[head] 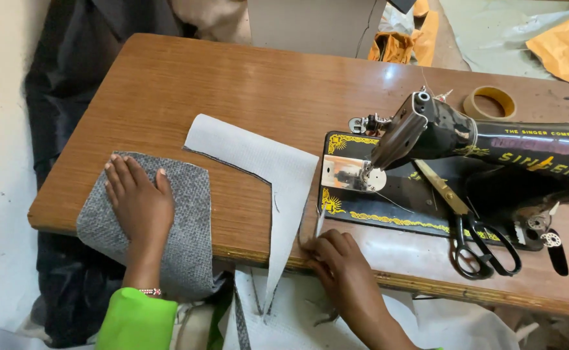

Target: Cutting a specific pattern out of a piece of grey fabric using hand scissors at a sewing workstation.

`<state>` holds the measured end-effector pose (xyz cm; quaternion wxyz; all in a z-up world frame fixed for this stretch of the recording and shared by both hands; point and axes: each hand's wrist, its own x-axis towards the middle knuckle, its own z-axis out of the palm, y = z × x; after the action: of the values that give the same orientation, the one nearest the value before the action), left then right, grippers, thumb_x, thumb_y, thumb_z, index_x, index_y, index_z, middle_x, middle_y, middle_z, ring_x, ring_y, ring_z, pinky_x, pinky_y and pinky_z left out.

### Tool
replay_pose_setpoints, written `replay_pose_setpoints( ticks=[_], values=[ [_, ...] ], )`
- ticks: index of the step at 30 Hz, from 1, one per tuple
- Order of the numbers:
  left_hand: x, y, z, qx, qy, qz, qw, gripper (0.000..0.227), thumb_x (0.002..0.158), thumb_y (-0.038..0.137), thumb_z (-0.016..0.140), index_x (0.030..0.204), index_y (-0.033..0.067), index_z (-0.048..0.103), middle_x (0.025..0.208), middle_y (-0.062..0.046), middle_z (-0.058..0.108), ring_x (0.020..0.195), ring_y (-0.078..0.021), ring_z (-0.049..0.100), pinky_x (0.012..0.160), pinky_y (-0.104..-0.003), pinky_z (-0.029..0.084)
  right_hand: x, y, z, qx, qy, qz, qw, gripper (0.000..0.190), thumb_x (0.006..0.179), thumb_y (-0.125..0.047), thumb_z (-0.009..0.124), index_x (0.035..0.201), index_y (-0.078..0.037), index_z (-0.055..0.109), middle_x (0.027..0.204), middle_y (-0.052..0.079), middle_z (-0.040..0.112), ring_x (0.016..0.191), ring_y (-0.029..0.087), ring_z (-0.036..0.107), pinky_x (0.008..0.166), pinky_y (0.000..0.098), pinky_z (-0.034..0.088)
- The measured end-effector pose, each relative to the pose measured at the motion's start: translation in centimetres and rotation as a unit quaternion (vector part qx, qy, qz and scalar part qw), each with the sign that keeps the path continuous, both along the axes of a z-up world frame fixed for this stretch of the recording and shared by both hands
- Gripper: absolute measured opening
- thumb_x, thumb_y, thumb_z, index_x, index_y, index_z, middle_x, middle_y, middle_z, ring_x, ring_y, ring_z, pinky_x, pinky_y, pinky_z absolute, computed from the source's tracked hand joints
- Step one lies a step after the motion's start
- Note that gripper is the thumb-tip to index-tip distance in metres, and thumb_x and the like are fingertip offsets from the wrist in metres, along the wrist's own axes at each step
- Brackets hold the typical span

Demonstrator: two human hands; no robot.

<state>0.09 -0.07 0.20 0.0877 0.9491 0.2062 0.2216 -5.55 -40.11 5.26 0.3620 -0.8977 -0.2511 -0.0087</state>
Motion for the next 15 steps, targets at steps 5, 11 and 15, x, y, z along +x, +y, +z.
replay_pose_setpoints(
  ticks=[5,11,15],
  values=[
    [0.1,-0.1,0.1,-0.004,-0.007,0.004,1.0,0.075,0.119,0.041,0.04,0.167,-0.0168,0.034,0.176,-0.035,0.026,0.163,-0.0482,0.019,0.129,-0.061,0.017,1.2,-2.2,2.4,0.083,0.13,0.073,0.985,0.013,0.096,-0.009,0.078,0.101,-0.021,0.078,0.101,0.001,0.072,0.088,0.018,0.075,0.074,0.0279,0.053],
    [0.1,-0.2,0.3,-0.012,0.003,0.008,1.0,0.076,0.119,0.043,0.039,0.168,-0.0147,0.032,0.176,-0.034,0.025,0.164,-0.0475,0.018,0.13,-0.061,0.017,6.1,-0.1,12.3,0.269,0.119,0.052,0.954,0.012,0.097,-0.016,0.078,0.104,-0.008,0.082,0.109,0.006,0.074,0.099,0.014,0.071,0.082,0.0243,0.061],
    [-0.1,-1.7,1.6,-0.003,0.022,0.043,0.999,0.072,0.119,0.039,0.044,0.165,-0.0156,0.044,0.174,-0.036,0.035,0.165,-0.0462,0.025,0.133,-0.056,0.018,13.0,3.7,8.7,0.279,-0.003,-0.023,0.96,0.014,0.094,-0.004,0.083,0.108,-0.006,0.079,0.115,0.012,0.069,0.103,0.029,0.075,0.093,0.0392,0.067]
  ],
)
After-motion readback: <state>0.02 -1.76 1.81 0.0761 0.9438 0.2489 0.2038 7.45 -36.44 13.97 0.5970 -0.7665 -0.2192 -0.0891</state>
